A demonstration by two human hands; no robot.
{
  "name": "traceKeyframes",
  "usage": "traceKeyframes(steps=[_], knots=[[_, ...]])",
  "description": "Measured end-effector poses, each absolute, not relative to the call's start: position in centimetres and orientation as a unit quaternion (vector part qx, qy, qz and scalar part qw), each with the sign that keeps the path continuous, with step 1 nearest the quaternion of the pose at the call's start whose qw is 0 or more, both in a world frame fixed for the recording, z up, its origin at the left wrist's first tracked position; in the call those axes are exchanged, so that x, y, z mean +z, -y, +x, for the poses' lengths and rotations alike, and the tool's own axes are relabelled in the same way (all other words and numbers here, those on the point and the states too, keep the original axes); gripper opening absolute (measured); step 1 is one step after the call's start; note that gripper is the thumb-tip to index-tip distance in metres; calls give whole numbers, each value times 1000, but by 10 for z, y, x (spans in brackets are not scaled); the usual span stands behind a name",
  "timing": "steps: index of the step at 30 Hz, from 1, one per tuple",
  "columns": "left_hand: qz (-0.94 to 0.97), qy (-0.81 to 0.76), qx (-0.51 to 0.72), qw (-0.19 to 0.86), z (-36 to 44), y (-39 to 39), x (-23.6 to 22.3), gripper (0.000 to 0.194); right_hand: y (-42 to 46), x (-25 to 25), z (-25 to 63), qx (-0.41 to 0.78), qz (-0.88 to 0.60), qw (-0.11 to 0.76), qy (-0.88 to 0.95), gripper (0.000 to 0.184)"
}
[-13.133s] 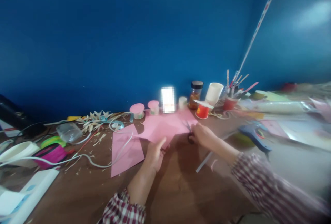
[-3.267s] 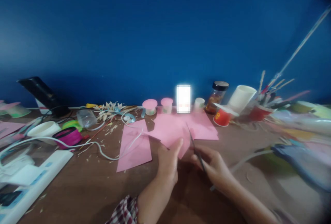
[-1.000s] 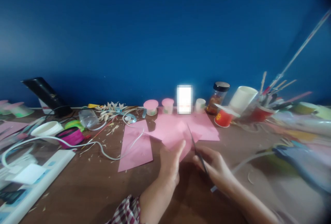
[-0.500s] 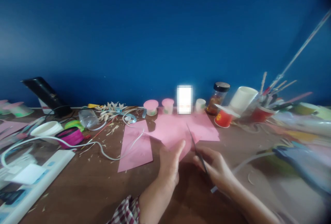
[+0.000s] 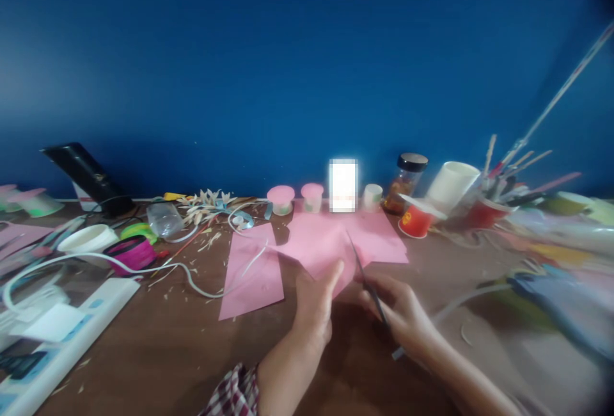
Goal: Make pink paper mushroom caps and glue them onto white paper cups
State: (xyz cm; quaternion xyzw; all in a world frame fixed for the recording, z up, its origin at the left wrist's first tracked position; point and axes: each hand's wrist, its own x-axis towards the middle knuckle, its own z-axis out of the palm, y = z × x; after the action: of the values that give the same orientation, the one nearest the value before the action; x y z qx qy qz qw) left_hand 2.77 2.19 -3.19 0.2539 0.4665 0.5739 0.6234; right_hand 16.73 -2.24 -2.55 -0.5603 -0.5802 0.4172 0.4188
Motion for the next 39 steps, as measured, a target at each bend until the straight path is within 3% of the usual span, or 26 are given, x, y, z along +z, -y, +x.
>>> traceKeyframes(steps=[21,39], knots=[[276,-480,563,613,23,-26,-12,42,21,-29,171,423,-556,413,585,49],[320,-473,544,614,23,-29,-15,46,22,-22,170,444,-543,428,570,47]])
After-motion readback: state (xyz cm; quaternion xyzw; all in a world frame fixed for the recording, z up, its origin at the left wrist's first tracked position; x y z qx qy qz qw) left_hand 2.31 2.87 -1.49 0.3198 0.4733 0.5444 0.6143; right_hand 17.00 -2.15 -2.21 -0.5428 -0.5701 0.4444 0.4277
